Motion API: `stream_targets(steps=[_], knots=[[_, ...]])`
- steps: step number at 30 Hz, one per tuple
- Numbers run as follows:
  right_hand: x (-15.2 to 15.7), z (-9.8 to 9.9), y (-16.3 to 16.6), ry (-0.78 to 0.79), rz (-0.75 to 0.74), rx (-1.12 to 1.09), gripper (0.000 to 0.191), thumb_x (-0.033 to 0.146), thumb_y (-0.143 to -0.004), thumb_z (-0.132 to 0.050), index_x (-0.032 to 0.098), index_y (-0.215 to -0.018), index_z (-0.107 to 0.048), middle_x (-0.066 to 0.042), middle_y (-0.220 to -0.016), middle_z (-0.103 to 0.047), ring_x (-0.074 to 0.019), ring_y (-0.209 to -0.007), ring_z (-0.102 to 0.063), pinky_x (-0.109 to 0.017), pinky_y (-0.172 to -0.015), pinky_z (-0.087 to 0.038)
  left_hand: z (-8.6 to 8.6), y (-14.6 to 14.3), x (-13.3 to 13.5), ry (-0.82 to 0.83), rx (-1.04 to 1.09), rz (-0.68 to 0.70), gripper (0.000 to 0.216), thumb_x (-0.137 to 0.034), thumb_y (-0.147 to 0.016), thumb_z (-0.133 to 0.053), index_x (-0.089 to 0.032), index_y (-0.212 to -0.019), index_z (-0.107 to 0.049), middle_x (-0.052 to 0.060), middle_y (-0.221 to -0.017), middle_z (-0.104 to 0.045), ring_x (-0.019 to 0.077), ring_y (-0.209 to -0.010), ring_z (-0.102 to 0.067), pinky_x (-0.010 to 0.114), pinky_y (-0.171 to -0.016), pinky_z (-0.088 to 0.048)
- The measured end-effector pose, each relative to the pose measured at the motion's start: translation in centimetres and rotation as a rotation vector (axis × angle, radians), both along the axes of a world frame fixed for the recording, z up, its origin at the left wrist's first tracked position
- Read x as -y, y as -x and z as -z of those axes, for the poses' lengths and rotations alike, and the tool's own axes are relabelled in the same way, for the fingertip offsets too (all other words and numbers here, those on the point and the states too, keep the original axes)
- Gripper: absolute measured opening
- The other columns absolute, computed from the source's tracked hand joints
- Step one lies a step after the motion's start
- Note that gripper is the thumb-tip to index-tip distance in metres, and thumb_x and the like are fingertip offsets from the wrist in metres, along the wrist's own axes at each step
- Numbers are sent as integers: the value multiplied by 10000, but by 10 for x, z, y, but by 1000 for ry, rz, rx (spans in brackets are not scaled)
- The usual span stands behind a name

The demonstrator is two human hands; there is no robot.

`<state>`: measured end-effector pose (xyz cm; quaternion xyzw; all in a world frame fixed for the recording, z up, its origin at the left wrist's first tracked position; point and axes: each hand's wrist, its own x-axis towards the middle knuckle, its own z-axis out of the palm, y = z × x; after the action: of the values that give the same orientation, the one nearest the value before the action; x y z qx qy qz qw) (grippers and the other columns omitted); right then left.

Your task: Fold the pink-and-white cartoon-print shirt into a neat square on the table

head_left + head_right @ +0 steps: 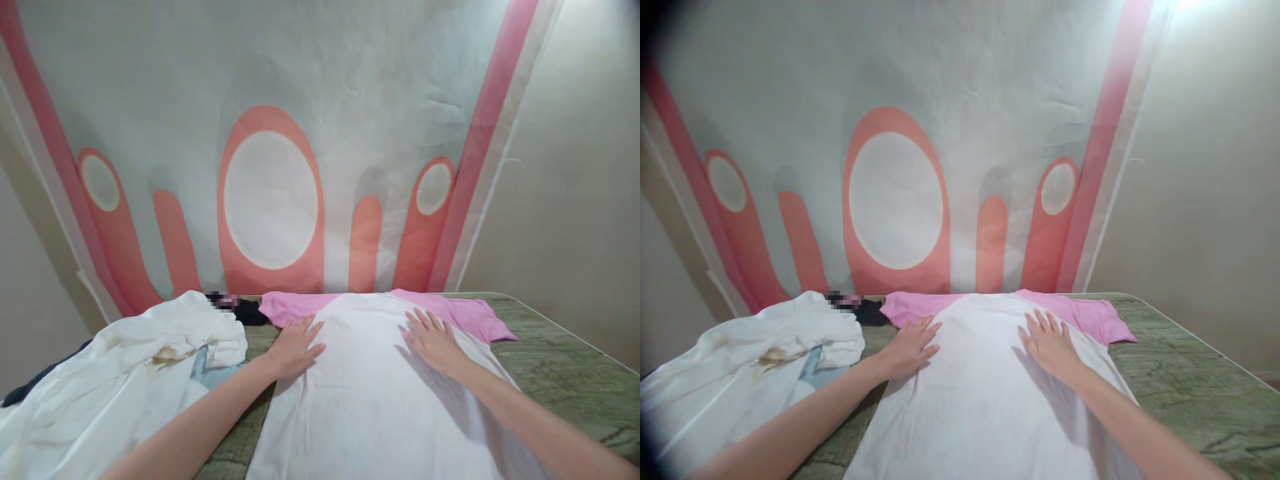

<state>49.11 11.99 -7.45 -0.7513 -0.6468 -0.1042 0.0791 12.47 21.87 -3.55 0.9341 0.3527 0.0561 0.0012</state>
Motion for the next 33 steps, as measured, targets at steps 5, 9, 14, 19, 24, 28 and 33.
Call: stream_targets(steps=[5,9,14,19,24,28,33], knots=[[61,13,24,73,-196,-67,561,551,-877,-240,286,-1360,-347,-27,-1432,-321,-259,-1299,-281,-481,-1037,-229,7,41,20,9,-78,-78,593,-550,-904,-208,-224,-1398,-255,84,-1456,-232,232,-1334,-197,446,-1061,-159],[102,21,-35,-32,-67,-94,555,504,-877,-267,184,-1290,-454,-93,-1373,-411,-269,-1259,-352,-459,-1018,-279,5,53,21,-128,-128,-175,486,-370,-922,-269,-153,-1342,-379,114,-1412,-324,245,-1318,-242,479,-1061,-133],[161,11,-97,-108,201,-273,534,505,-815,-379,102,-1114,-563,-170,-1137,-592,-273,-1033,-552,-364,-873,-425,-2,28,59,-88,-73,5,480,-352,-924,-252,-197,-1372,-329,52,-1453,-234,210,-1333,-205,428,-1077,-131],[203,-10,-84,108,400,-404,426,554,-805,-368,200,-849,-600,-77,-787,-669,-230,-711,-618,-302,-604,-428,0,14,89,61,-9,110,582,-519,-904,-244,-243,-1415,-208,17,-1469,-160,188,-1348,-153,377,-1092,-105],[219,-15,-63,203,500,-250,375,511,-840,-324,232,-717,-542,-52,-666,-646,-235,-650,-610,-273,-500,-312,3,13,86,82,17,85,585,-539,-889,-277,-276,-1408,-220,-6,-1464,-160,191,-1345,-166,372,-1094,-96],[229,-14,-70,206,532,-225,362,488,-851,-316,228,-723,-531,-61,-649,-637,-234,-648,-607,-269,-502,-295,3,12,85,67,14,87,579,-539,-888,-273,-278,-1403,-237,-13,-1463,-156,189,-1347,-160,372,-1095,-88],[251,-13,-84,186,456,-386,338,458,-828,-364,219,-641,-512,-59,-627,-620,-210,-627,-590,-264,-503,-327,-1,10,91,91,-26,43,580,-530,-888,-281,-267,-1403,-244,13,-1466,-156,207,-1350,-145,409,-1088,-92]])
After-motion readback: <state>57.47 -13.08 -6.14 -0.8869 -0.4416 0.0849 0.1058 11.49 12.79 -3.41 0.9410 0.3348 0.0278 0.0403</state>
